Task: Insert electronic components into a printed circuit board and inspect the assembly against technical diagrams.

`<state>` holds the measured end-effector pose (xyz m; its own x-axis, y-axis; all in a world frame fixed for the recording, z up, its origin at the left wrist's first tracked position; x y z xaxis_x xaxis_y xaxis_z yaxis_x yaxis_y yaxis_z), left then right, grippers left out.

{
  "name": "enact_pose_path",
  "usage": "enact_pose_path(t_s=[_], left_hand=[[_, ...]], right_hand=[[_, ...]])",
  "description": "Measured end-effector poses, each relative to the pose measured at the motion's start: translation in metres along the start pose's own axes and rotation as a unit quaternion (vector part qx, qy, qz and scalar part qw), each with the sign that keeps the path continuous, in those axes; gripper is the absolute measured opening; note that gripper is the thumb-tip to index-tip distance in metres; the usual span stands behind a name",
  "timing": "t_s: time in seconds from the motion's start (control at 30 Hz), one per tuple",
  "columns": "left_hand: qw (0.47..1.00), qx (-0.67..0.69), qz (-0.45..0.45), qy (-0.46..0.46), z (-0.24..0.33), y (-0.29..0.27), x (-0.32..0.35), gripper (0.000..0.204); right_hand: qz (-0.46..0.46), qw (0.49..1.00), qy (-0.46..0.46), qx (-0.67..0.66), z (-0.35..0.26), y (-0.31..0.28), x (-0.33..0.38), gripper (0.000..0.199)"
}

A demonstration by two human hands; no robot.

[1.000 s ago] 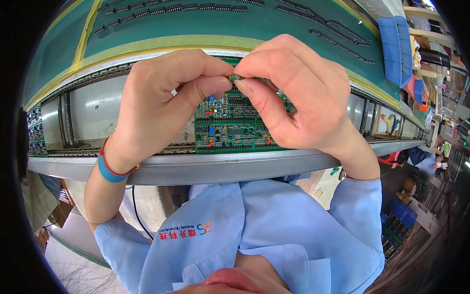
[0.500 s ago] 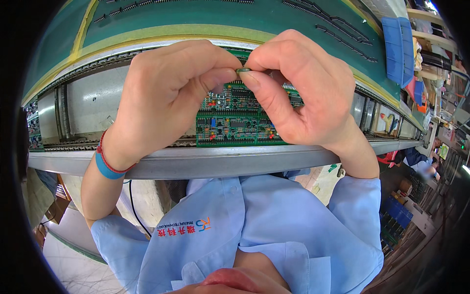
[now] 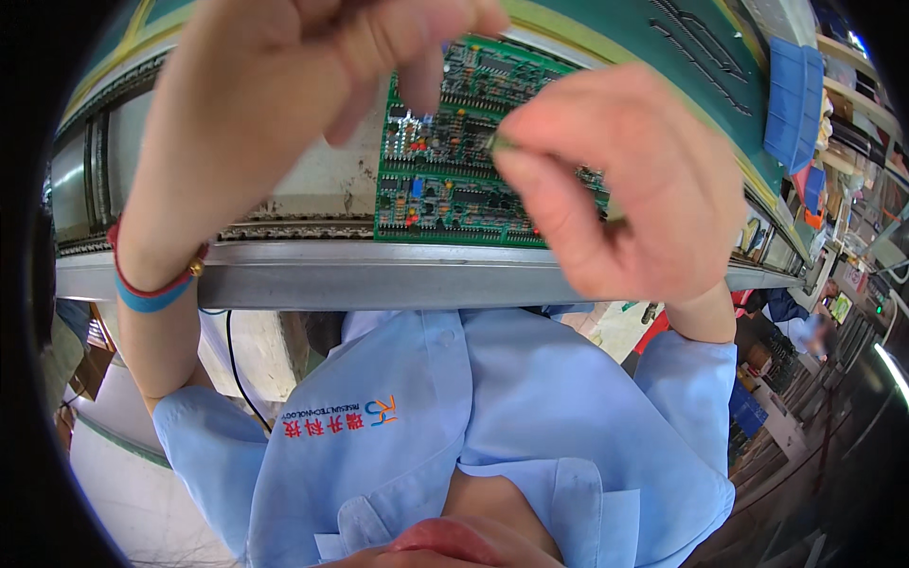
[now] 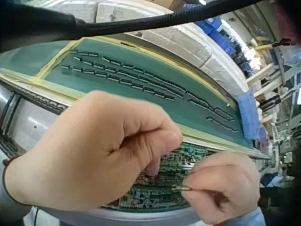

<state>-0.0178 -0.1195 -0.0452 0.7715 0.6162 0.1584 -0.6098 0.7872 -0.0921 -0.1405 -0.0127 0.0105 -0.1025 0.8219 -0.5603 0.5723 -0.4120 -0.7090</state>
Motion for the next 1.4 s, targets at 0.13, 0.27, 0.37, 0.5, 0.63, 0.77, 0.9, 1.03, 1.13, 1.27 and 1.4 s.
enact_pose_path(t_s=[0.13,0.27,0.37,0.5,0.63,0.77,0.9,1.03,1.13,1.27,1.4], left_hand=[[1.0,0.013,0.024,-0.006,-0.02,-0.003,-0.018,0.018],[0.999,0.032,0.027,0.007,-0.025,0.004,-0.02,0.018],[0.998,0.043,0.031,0.019,-0.029,0.002,-0.015,0.018],[0.997,0.055,0.038,0.036,-0.036,-0.002,-0.022,0.019],[0.996,0.063,0.041,0.056,-0.036,-0.005,-0.022,0.019],[0.993,0.071,0.048,0.076,-0.039,-0.012,-0.018,0.02],[0.991,0.079,0.057,0.094,-0.042,-0.02,-0.014,0.021],[0.987,0.089,0.064,0.114,-0.046,-0.027,-0.015,0.023],[0.985,0.095,0.07,0.129,-0.047,-0.029,-0.017,0.023],[0.98,0.102,0.081,0.149,-0.045,-0.033,-0.01,0.025],[0.975,0.114,0.09,0.168,-0.043,-0.029,-0.011,0.026]], right_hand=[[-0.045,0.998,-0.029,-0.017,-0.011,0.033,0.021,0.023],[-0.076,0.997,-0.01,0.003,-0.007,0.04,0.032,0.023],[-0.055,0.998,-0.031,0.012,-0.006,0.042,0.041,0.023],[-0.035,0.998,-0.06,0.009,-0.01,0.047,0.046,0.025],[-0.026,0.993,-0.109,0.045,-0.013,0.05,0.048,0.025],[-0.033,0.993,-0.109,0.039,-0.013,0.052,0.05,0.026],[-0.025,0.991,-0.123,0.05,-0.015,0.053,0.051,0.028],[-0.005,0.986,-0.153,0.072,-0.018,0.054,0.052,0.027],[-0.02,0.985,-0.155,0.08,-0.02,0.054,0.051,0.026],[-0.018,0.983,-0.163,0.084,-0.021,0.056,0.05,0.025],[-0.035,0.99,-0.13,0.042,-0.012,0.057,0.05,0.026]])
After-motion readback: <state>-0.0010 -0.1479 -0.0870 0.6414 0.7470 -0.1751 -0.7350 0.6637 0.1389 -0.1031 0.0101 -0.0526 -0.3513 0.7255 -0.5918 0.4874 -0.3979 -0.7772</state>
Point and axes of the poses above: each hand's wrist, its own x-axis away from the middle knuckle, its own y-axis out of the palm, z = x × y, the point moved 5 cm from there along -x, towards the middle knuckle, and after that the axes turned 14 degrees about z, right-handed, at the moved point
